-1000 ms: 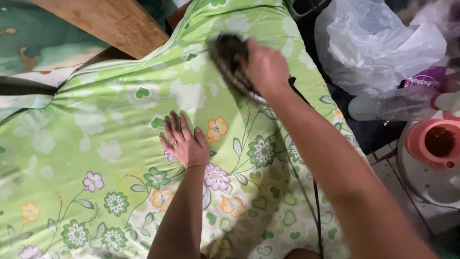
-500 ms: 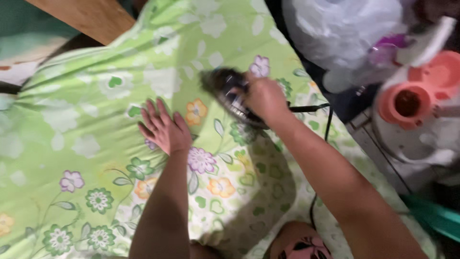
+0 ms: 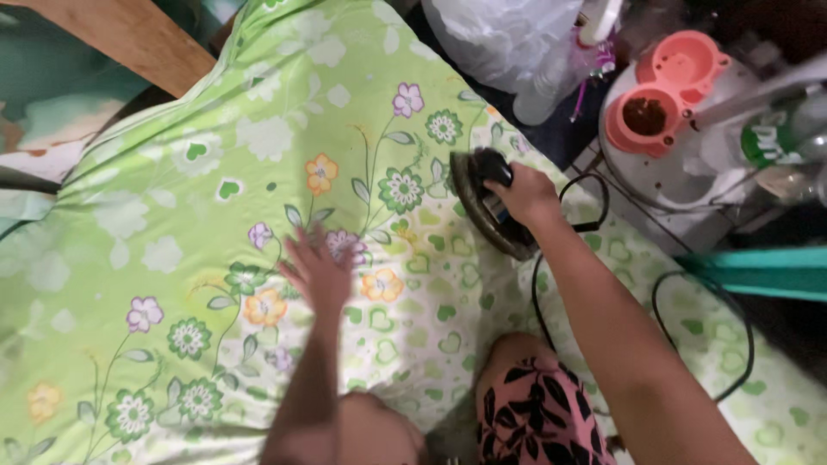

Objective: The person irons a patterned bedsheet on a bed using an iron while holding and smoothing the fabric by hand.

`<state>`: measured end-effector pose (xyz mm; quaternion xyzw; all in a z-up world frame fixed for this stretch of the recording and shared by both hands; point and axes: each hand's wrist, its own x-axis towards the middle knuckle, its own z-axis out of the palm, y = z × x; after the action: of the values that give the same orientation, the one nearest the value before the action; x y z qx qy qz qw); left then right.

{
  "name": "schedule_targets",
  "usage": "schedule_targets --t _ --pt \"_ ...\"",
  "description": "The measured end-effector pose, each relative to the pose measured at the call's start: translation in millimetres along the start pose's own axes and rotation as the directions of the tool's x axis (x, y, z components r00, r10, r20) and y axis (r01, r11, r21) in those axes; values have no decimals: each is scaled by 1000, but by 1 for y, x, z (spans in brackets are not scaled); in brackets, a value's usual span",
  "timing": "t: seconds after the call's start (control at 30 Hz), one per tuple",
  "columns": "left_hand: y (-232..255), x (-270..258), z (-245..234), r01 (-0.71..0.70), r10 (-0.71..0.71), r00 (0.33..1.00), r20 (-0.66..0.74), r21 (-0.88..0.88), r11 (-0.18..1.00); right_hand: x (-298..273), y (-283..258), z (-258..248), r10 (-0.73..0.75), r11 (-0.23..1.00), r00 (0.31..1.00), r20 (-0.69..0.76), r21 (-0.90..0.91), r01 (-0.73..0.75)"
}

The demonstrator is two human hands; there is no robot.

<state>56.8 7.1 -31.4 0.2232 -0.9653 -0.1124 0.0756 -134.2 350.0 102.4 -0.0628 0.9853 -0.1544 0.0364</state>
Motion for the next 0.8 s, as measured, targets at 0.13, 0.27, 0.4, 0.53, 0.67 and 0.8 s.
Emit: schedule_targets --t 0.13,0.27,0.4,0.53,0.67,0.8 --pt "50 -98 -6 20 -24 992 122 40 999 -55 22 -5 -124 992 981 150 -4 126" --pt "49 -106 -8 -17 28 990 136 -80 997 -88 55 -4 -126 983 992 -10 -137 123" --pt "40 -102 -7 -43 61 977 202 -92 995 -79 74 -12 116 984 984 -131 -123 -132" --pt "33 -112 -5 -119 130 987 91 -119 986 -81 61 -13 -11 1000 993 -119 11 13" --pt "28 -124 -5 -139 142 990 16 -98 985 -122 12 -6 -108 985 991 78 146 96" --pt "26 -121 -10 -92 104 991 83 -136 986 -143 -26 9 -347 926 906 244 -62 371"
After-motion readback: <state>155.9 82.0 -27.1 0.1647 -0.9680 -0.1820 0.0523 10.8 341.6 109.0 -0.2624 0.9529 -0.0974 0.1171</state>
